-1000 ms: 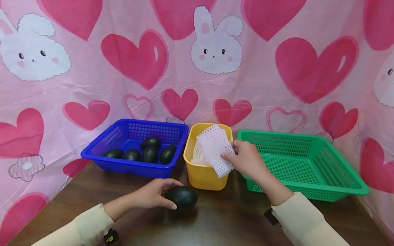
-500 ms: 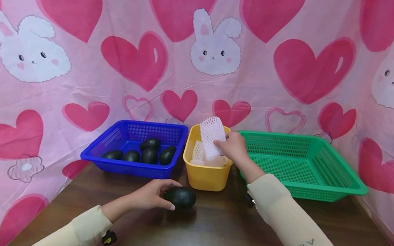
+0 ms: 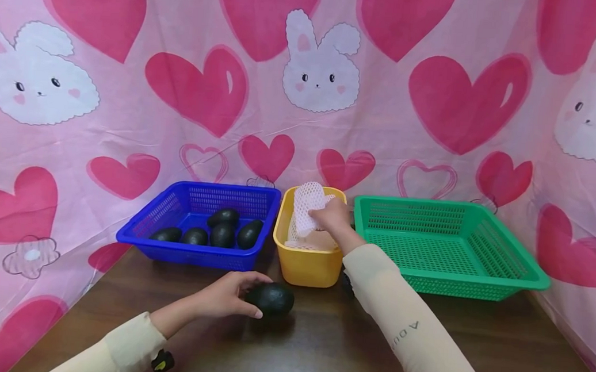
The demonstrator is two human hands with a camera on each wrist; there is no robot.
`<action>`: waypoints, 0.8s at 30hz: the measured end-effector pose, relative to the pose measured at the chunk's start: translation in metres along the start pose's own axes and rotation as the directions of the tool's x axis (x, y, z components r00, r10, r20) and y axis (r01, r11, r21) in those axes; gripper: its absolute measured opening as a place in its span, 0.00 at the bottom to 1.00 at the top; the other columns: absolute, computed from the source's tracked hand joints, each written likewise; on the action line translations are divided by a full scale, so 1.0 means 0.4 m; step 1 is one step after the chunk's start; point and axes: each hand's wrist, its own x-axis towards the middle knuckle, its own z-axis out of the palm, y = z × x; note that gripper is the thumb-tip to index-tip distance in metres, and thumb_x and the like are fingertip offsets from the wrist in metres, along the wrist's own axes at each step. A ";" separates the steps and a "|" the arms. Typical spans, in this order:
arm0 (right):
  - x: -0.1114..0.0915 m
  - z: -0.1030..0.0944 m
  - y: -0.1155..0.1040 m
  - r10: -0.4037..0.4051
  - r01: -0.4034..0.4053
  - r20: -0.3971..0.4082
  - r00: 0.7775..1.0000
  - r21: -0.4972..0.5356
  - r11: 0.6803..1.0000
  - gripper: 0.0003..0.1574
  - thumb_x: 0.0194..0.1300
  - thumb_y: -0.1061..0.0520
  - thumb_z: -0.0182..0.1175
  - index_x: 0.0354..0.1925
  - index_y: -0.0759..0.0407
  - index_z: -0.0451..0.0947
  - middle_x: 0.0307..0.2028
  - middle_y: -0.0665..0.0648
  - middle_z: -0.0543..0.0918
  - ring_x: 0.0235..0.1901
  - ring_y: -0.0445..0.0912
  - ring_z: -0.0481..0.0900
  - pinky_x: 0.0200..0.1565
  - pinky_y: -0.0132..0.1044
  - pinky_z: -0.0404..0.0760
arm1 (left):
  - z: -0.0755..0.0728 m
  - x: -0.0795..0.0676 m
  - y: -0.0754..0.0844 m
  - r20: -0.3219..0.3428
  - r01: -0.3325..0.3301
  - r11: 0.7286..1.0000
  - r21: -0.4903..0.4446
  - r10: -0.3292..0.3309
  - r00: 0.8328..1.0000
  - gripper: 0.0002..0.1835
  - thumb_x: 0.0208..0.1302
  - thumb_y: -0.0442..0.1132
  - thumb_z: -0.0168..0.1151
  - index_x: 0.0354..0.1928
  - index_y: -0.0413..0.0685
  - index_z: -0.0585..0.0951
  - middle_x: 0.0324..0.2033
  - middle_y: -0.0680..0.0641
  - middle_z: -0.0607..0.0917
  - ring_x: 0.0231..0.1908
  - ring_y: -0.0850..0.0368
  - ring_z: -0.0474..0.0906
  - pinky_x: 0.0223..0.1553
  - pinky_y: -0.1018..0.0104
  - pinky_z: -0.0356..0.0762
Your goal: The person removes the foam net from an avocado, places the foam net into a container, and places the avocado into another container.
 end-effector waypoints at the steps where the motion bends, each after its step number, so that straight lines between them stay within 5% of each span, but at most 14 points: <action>1: 0.003 0.005 -0.001 0.009 -0.009 0.002 1.000 0.000 1.000 0.22 0.61 0.49 0.67 0.39 0.68 0.78 0.26 0.57 0.75 0.27 0.48 0.73 0.30 0.35 0.78 | 0.000 0.000 0.000 0.000 0.000 1.000 -0.001 0.000 1.000 0.30 0.51 0.44 0.77 0.57 0.51 0.78 0.48 0.55 0.83 0.46 0.60 0.78 0.46 0.65 0.76; 8: 0.018 0.036 0.001 0.060 -0.061 0.039 0.997 0.038 0.997 0.33 0.61 0.51 0.68 0.55 0.71 0.68 0.43 0.64 0.75 0.41 0.53 0.73 0.49 0.42 0.78 | -0.002 -0.002 0.002 0.000 -0.002 1.000 0.006 0.002 1.000 0.30 0.51 0.43 0.77 0.57 0.51 0.78 0.47 0.55 0.83 0.46 0.60 0.78 0.45 0.65 0.76; 16: 0.027 0.055 0.007 0.113 -0.116 0.066 0.991 0.053 0.992 0.39 0.61 0.53 0.68 0.60 0.71 0.63 0.50 0.65 0.73 0.46 0.54 0.71 0.55 0.44 0.74 | -0.006 -0.005 -0.002 -0.005 0.002 1.000 0.012 -0.002 1.000 0.30 0.51 0.44 0.77 0.57 0.51 0.78 0.46 0.55 0.83 0.45 0.60 0.78 0.45 0.64 0.76; 24: 0.025 0.064 0.016 0.091 -0.089 0.071 0.993 -0.025 0.996 0.34 0.58 0.52 0.70 0.53 0.70 0.67 0.41 0.63 0.74 0.39 0.53 0.74 0.41 0.39 0.79 | -0.013 -0.010 -0.002 -0.007 0.002 1.000 0.026 -0.002 1.000 0.30 0.51 0.44 0.77 0.57 0.51 0.78 0.46 0.55 0.83 0.45 0.60 0.78 0.45 0.64 0.76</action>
